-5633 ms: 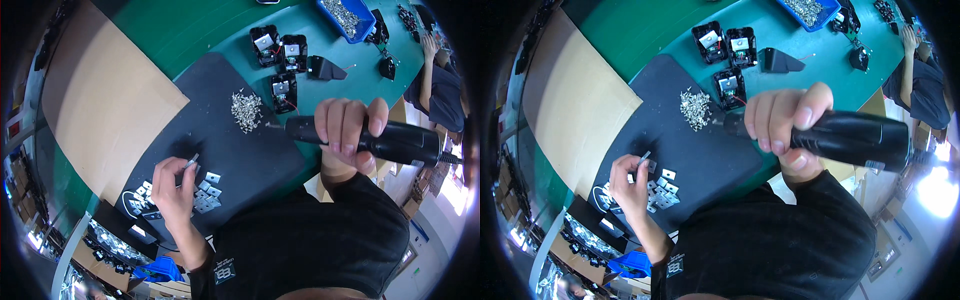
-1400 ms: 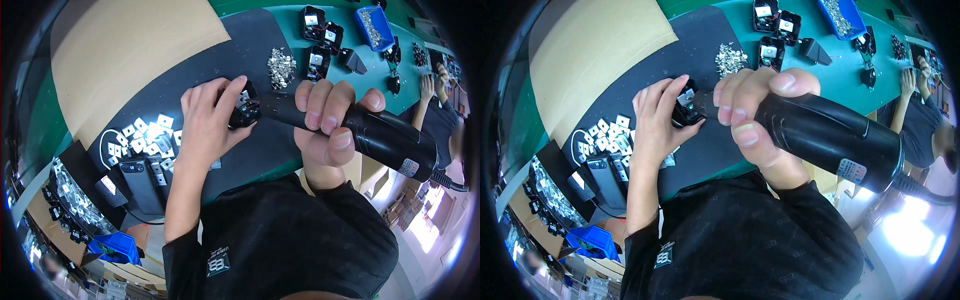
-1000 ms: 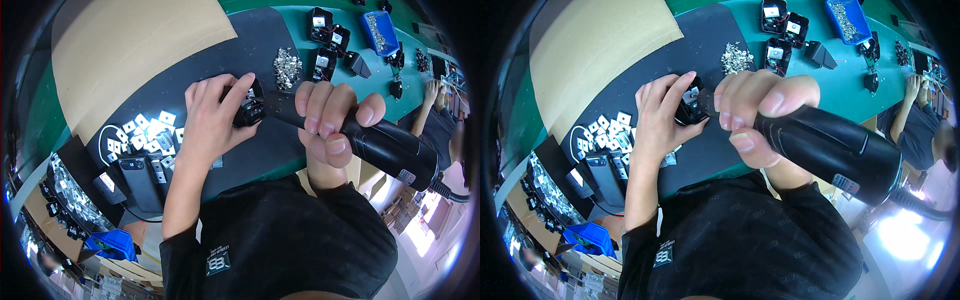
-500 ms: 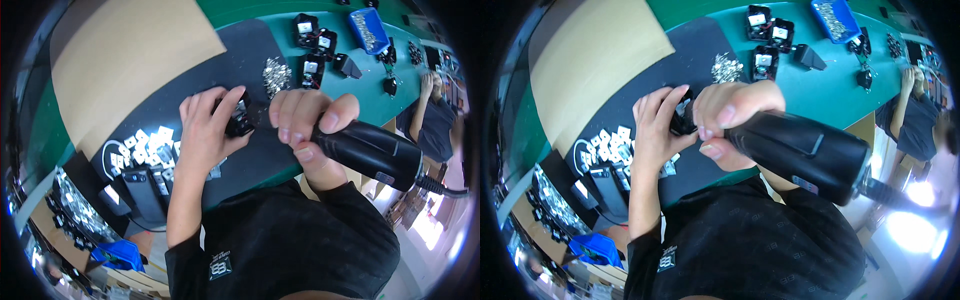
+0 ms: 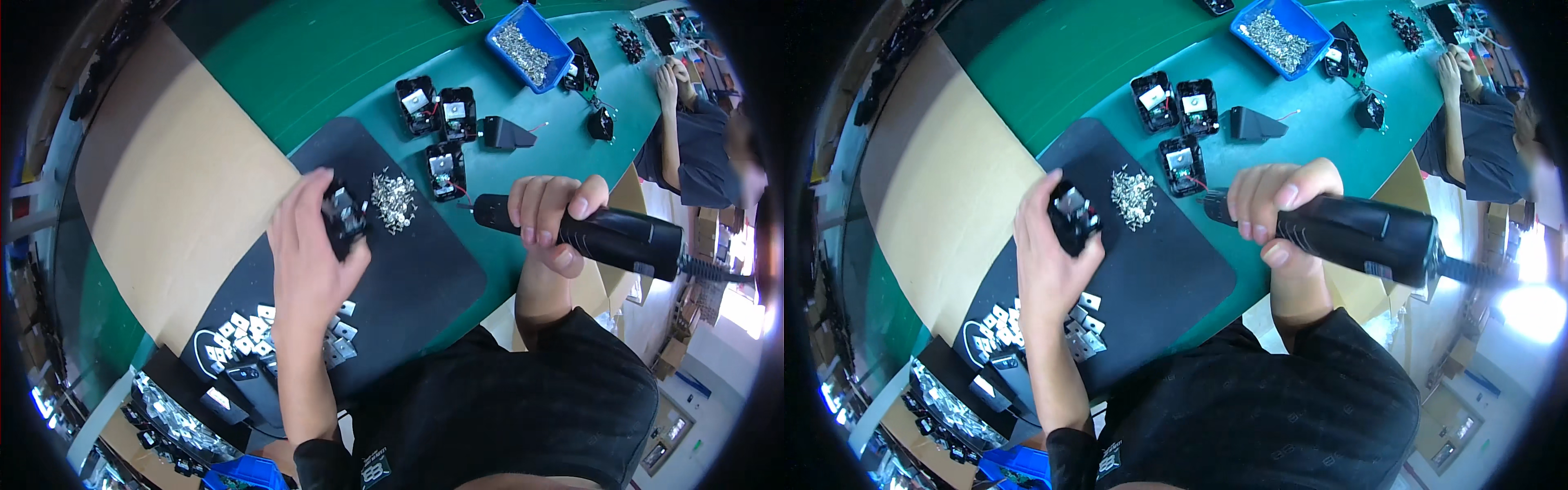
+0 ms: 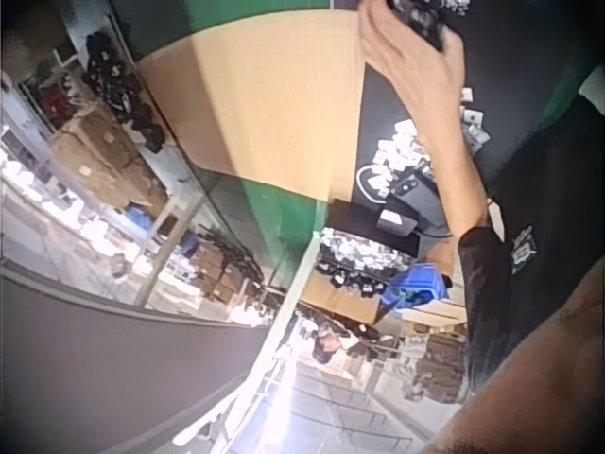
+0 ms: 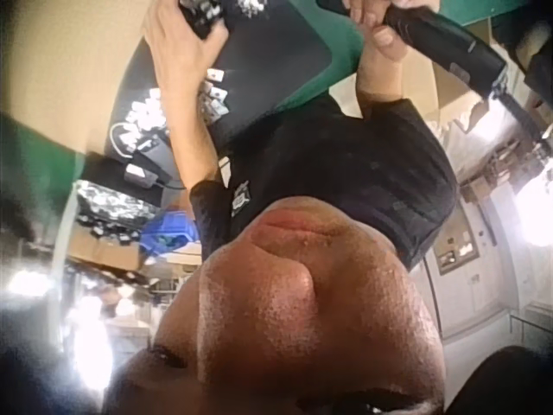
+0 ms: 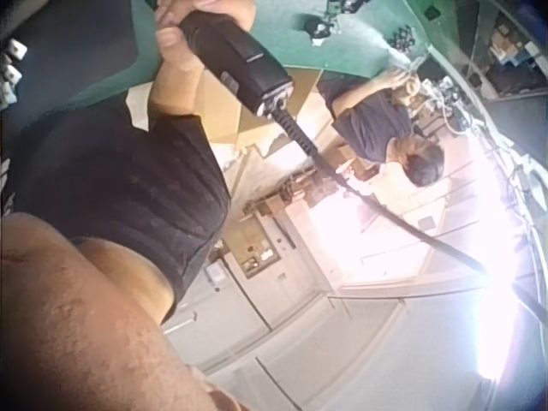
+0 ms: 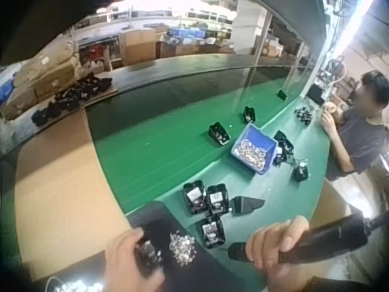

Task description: The person uses a corded electric screwdriver to fasten screws into small black electronic devices on a green workbench. They repeatedly pick up devices, align them, and drive screws, then place the finished units aside. The person also briefly handles a cardboard sheet to adjust the workspace.

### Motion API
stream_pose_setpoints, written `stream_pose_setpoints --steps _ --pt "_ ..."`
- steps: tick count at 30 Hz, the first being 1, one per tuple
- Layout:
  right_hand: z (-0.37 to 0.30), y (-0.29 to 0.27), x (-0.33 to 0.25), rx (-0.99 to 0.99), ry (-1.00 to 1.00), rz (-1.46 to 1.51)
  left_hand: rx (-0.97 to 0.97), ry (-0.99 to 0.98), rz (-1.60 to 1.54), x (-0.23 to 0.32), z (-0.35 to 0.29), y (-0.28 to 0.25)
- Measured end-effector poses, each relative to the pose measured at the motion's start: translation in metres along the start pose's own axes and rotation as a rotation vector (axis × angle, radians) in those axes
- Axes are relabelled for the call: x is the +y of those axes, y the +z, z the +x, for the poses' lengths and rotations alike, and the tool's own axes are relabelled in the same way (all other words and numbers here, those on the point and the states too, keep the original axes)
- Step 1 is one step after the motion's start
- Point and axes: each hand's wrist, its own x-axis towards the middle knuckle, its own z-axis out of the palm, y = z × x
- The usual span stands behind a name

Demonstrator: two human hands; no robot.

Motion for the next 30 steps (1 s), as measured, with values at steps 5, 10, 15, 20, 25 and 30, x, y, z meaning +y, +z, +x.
stream_pose_setpoints --steps 5,10,15,20,25,30 --pt "-0.012 -0.018 -0.001 0.127 -0.005 0.005 -0.077 0.131 0.059 0.008 0.077 0.014" --pt "-0.018 -0.035 0.000 0.215 0.009 0.047 -0.221 0.119 0.133 0.001 0.107 0.036" --pt "-0.022 -0.042 -0.004 0.236 0.045 0.027 -0.267 0.116 0.209 0.013 0.114 0.042" --pt "-0.022 -0.042 -0.008 0.282 0.088 -0.027 -0.277 0.272 0.320 0.027 0.123 0.049" --pt "-0.019 -0.042 -0.009 0.305 0.110 -0.013 -0.379 0.362 0.308 0.030 0.136 0.061" --pt "-0.019 -0.045 -0.007 0.279 0.097 -0.016 -0.284 0.432 0.271 0.019 0.137 0.077"
